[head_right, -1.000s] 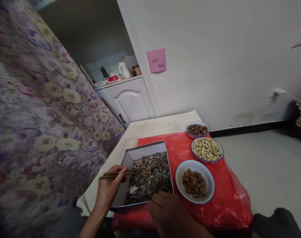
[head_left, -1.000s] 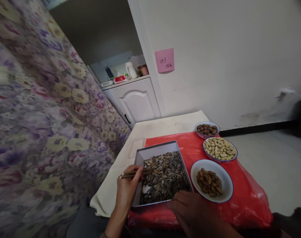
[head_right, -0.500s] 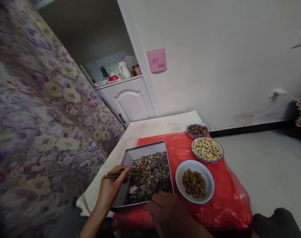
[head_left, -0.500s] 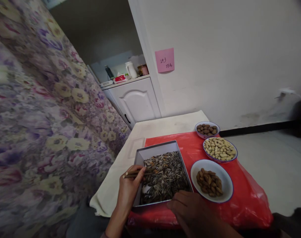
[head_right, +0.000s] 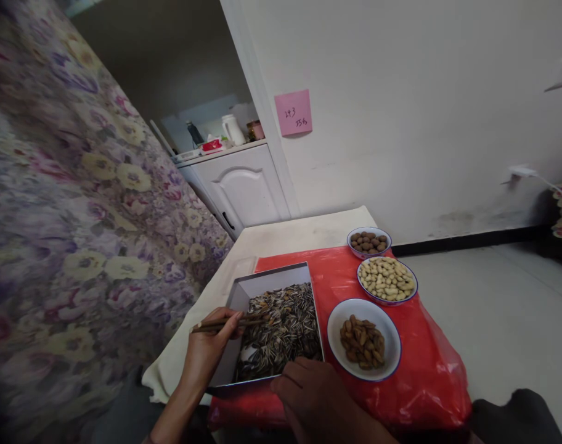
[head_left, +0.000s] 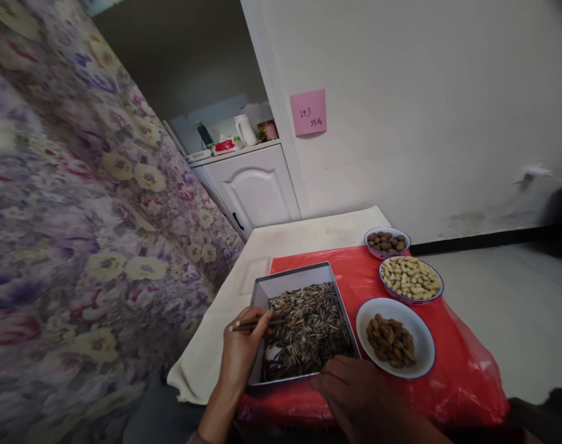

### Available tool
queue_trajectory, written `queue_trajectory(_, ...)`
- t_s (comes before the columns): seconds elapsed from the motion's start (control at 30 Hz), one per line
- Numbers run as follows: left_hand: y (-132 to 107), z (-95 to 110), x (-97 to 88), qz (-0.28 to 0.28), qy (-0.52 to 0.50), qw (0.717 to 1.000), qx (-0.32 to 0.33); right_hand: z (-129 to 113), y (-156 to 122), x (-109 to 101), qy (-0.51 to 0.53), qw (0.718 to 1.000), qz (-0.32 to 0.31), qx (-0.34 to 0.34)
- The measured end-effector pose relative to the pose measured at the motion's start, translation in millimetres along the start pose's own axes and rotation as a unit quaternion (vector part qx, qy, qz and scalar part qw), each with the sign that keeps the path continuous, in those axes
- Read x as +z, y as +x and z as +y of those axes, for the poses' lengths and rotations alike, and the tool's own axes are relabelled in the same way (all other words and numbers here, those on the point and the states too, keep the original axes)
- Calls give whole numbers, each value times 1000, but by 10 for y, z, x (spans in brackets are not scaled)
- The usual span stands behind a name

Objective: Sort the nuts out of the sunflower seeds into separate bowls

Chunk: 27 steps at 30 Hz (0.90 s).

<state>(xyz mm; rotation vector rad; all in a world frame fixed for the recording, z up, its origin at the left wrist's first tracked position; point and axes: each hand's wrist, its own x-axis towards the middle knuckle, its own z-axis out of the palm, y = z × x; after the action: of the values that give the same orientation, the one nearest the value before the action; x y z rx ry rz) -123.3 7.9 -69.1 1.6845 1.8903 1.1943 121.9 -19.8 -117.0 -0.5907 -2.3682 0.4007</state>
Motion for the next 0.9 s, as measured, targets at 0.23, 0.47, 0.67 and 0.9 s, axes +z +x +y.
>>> queue_trajectory(0.23,-101,75,-94,14,9,1000,17,3,-7,7,7,1000,-6,9)
queue_trajectory(0.47,-268,398,-294,23,-13,1000,7,-14,0,-19,-1,1000,-5,3)
queue_trajectory(0.67,-347,944,-107,11,-54,997,60,-20,58,-79,-29,999,-29,8)
queue_trajectory(0.9,-415,1271,209,-39,-143,986,75,20,33,-13,-36,999,-31,12)
